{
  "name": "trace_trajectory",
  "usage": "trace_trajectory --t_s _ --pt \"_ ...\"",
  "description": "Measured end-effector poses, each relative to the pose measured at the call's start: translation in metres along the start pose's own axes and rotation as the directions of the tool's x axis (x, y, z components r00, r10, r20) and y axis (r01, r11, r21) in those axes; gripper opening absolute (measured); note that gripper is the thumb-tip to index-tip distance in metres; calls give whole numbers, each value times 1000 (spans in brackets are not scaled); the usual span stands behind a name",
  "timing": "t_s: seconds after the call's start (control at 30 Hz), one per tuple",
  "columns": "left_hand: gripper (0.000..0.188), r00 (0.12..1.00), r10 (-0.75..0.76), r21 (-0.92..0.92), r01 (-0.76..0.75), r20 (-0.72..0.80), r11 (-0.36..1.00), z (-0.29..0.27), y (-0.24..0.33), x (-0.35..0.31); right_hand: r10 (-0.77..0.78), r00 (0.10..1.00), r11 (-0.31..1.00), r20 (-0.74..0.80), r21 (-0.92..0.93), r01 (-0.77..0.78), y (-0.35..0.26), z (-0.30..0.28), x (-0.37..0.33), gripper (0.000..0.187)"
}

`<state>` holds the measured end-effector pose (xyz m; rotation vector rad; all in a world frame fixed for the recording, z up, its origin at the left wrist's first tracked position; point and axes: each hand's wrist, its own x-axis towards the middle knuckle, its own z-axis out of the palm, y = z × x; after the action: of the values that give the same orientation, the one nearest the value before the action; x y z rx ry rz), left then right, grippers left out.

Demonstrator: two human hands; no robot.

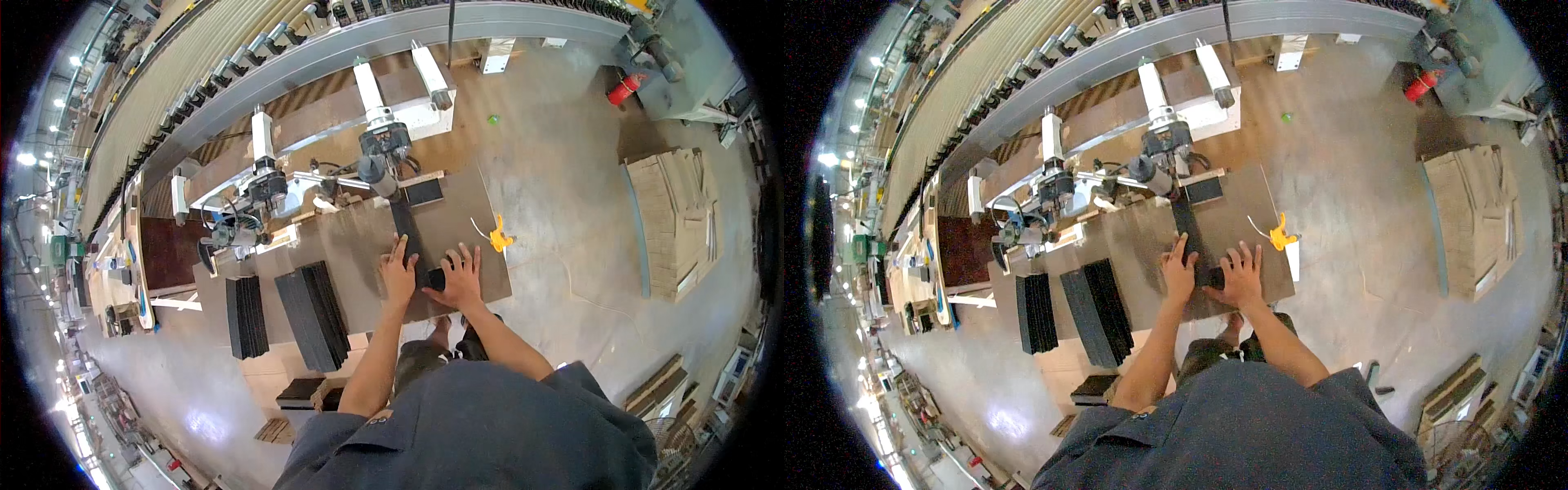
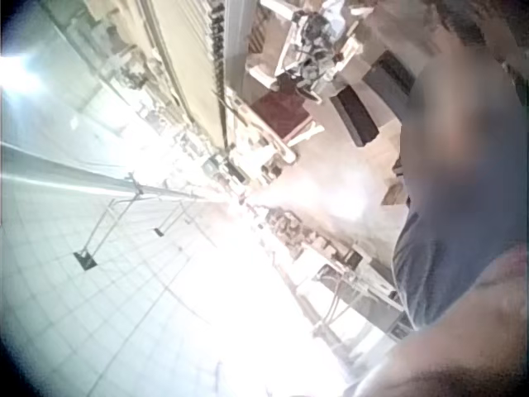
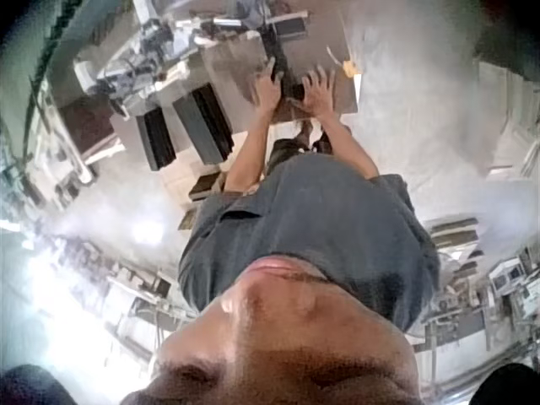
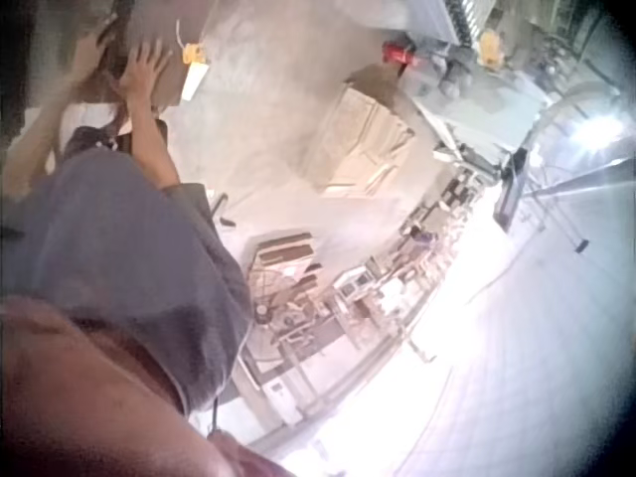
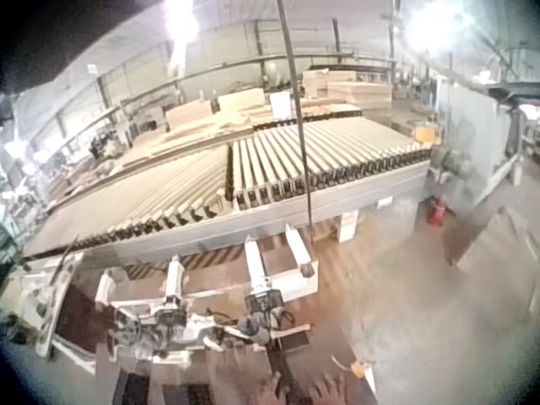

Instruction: The person moves a stack of wood blocks, cleans the work surface with an air nozzle, and positions individual blocks into a machine jig.

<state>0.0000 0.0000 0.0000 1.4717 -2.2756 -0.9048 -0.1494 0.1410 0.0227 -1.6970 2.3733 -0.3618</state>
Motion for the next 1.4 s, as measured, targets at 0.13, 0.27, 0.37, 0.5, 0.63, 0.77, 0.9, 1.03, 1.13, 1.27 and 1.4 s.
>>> trace_trajectory --t_s 0.13,0.27,0.37,0.5,0.63,0.77,0.9,1.03,1.13,1.27,1.4 --pt "62 1000 9 10 -9 -9 1000 -6 1 12 -20 997 998 -68 66 24 -6 -1 7 94" --pt "63 995 72 -60 -77 -69 995 0 1 9 -22 997 995 -71 99 29 2 7 2 95" --pt "61 993 83 -14 -84 -82 996 -3 0 10 -48 990 994 -134 95 61 0 6 6 91" --pt "61 999 30 33 -29 -36 999 4 -7 8 -58 987 993 -150 90 72 0 4 2 88" --pt "61 992 85 22 -83 -96 996 5 -9 7 -72 979 992 -189 89 90 1 7 1 90" --pt "64 993 96 74 -92 -64 993 3 1 9 -54 982 994 -179 85 70 6 5 1 90" --pt "66 997 55 -28 -56 -55 998 3 -9 13 -46 987 994 -157 90 60 0 4 5 89" --pt "68 989 114 16 -113 -97 993 9 -15 25 -64 981 995 -185 61 76 3 3 15 92" --pt "65 992 106 115 -98 -70 989 6 -15 33 -70 980 996 -186 39 79 2 2 21 94" --pt "61 985 150 89 -142 -89 986 0 -8 41 -77 975 995 -206 52 90 8 7 27 95" --pt "62 991 118 176 -106 -61 979 -6 1 41 -98 965 994 -243 17 106 10 8 29 95"
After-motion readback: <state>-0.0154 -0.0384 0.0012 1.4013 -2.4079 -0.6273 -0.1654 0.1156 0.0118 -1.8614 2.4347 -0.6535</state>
